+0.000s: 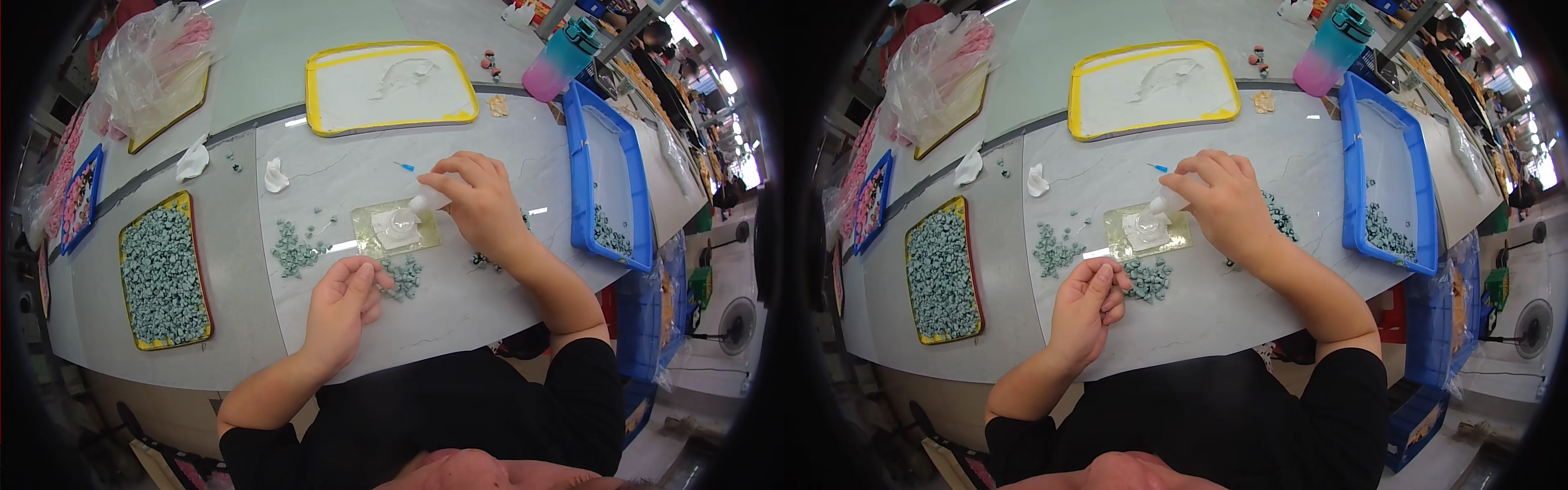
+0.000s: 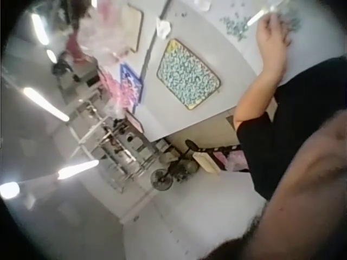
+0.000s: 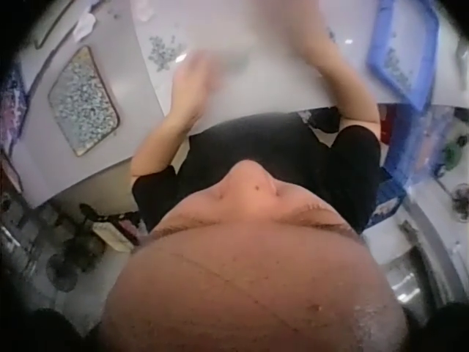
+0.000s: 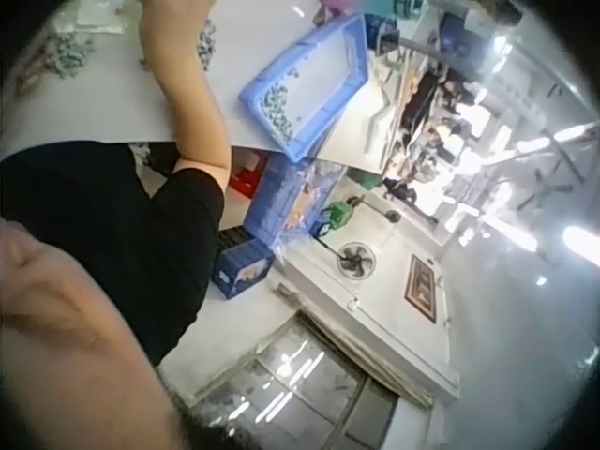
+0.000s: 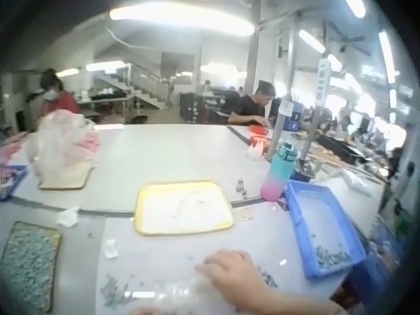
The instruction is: Manually attaching small green components onto a clear plastic base using adhesive at a factory workbench.
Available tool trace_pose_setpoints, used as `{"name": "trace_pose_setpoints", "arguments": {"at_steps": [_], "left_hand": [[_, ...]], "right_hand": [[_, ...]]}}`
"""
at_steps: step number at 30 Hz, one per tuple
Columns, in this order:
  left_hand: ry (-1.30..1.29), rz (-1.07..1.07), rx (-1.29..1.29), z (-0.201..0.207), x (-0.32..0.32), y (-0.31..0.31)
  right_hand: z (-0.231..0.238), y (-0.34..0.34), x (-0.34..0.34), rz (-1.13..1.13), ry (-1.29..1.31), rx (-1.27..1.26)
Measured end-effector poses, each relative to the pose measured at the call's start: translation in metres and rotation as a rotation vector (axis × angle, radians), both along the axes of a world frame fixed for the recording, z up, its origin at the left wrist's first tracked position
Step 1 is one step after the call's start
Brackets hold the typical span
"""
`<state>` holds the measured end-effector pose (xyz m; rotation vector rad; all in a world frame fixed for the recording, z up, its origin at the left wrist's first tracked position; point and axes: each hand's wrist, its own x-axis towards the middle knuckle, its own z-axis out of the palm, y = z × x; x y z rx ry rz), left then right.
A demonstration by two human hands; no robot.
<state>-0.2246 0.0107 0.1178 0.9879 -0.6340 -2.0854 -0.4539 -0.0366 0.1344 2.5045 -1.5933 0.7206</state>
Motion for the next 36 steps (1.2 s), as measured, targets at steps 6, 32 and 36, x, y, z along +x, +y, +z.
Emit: {"name": "trace_pose_setpoints", "arguments": {"at_steps": [6,32,36], "left_hand": [[-0.018,0.031,0.006,0.021,0.009,0.010],[-0.045,-0.023,0.010,0.005,0.023,0.013],[-0.007,-0.023,0.037,-0.009,0.036,0.001]], "right_hand": [[0.009,-0.011,0.001,-0.110,-0.568,0.368],[0.043,0.022,-0.026,-0.049,-0.191,0.564],[0.001,0.053,-0.033,-0.079,-0.173,0.530]]}}
